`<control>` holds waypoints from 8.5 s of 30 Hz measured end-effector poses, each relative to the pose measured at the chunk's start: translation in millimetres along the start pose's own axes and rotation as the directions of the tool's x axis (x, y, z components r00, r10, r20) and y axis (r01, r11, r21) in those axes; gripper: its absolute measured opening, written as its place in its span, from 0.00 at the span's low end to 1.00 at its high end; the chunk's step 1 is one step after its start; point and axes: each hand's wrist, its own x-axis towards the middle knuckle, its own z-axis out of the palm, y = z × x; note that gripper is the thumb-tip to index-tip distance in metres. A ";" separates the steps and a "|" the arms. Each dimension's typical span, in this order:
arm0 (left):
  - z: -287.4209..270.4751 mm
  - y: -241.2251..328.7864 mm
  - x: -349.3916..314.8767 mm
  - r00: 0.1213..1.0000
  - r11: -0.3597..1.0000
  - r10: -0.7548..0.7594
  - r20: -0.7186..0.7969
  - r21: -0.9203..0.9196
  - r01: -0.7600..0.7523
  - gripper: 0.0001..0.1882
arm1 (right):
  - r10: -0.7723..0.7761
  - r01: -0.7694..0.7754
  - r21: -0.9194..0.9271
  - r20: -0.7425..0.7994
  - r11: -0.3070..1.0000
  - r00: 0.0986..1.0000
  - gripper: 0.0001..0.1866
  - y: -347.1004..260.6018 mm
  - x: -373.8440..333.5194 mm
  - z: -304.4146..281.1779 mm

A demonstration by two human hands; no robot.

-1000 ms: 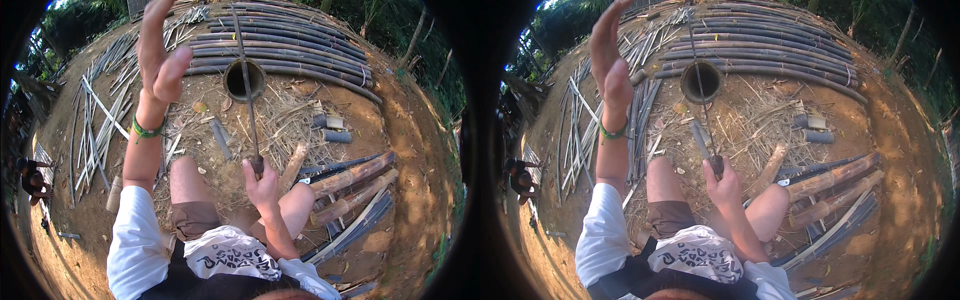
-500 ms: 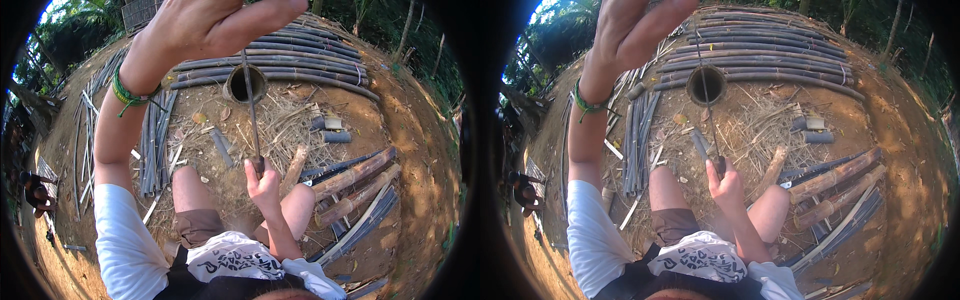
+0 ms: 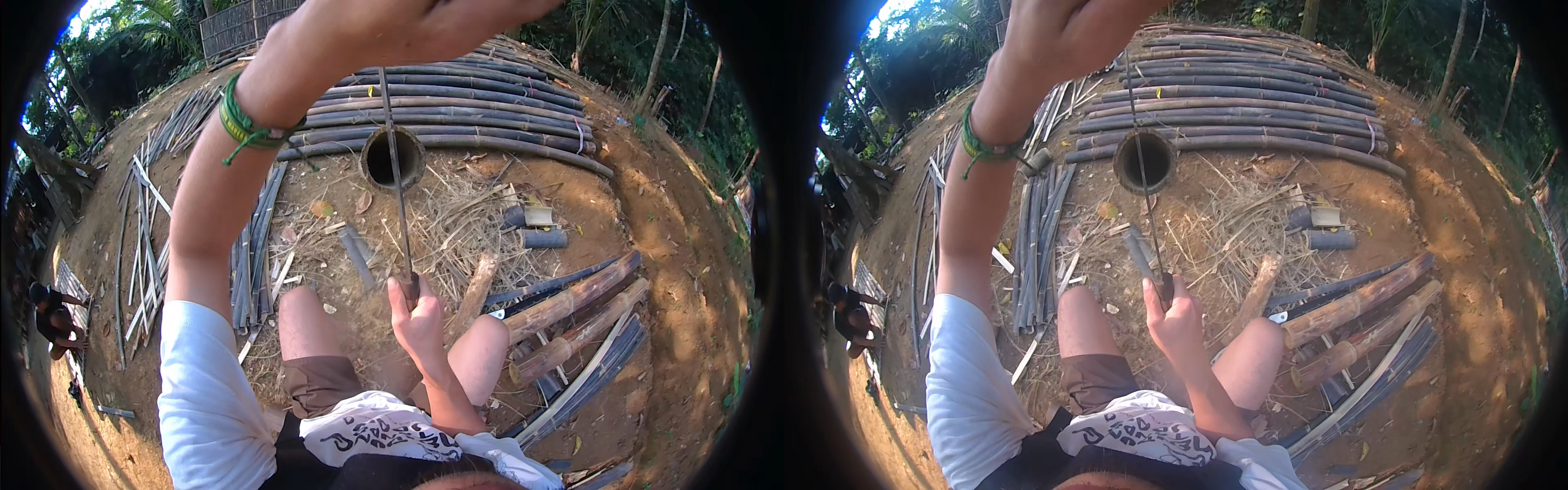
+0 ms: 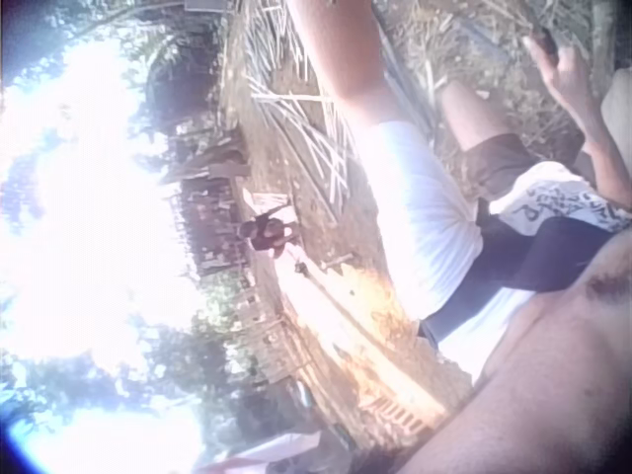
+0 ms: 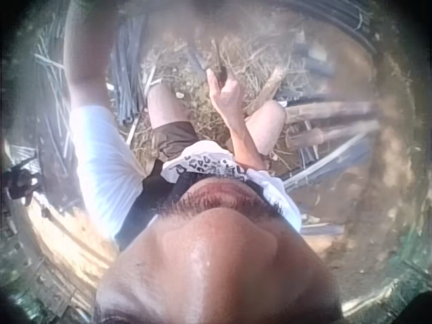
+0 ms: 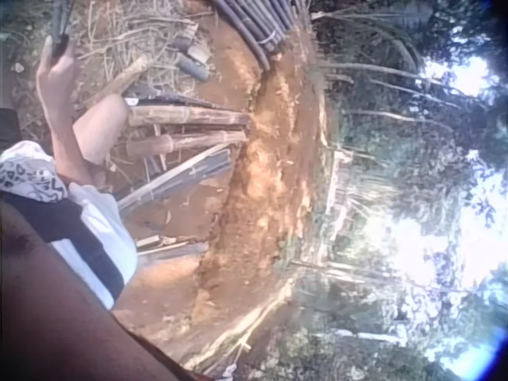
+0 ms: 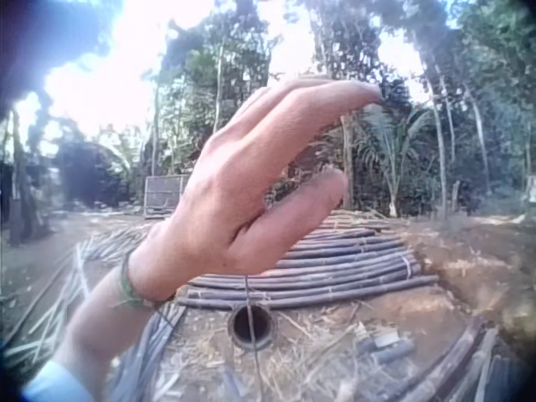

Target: The person shapes and fits bamboo pieces together using a large knife and a log for leverage.

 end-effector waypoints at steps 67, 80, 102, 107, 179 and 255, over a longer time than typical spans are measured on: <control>-58.7 177.6 -170.2 0.109 0.140 -0.970 0.219 0.133 0.981 0.20 | 0.021 -0.018 -0.024 0.103 1.000 0.994 0.14 -8.8 3.2 -14.0; -58.0 181.3 -163.6 0.107 0.154 -0.959 0.263 0.167 0.974 0.21 | 0.056 -0.059 0.023 0.094 0.998 0.994 0.14 5.2 -1.4 -12.0; -40.8 203.0 -182.5 0.334 0.362 -0.928 0.164 0.196 0.911 0.29 | 0.107 -0.107 0.002 -0.014 0.994 0.994 0.22 15.1 -2.1 -7.0; -40.9 199.1 -183.8 0.302 0.339 -0.933 0.194 0.199 0.920 0.29 | 0.196 -0.196 -0.028 -0.001 0.980 0.981 0.22 -5.0 -3.4 -1.8; -47.5 196.7 -183.8 0.327 0.348 -0.937 0.122 0.244 0.905 0.26 | 0.025 -0.026 -0.050 -0.013 0.998 1.000 0.24 13.7 -3.6 3.8; -67.6 126.6 -130.4 0.582 0.466 -0.745 -0.325 0.371 0.803 0.16 | 0.018 -0.013 -0.033 0.136 0.999 0.991 0.14 -13.0 12.6 -1.3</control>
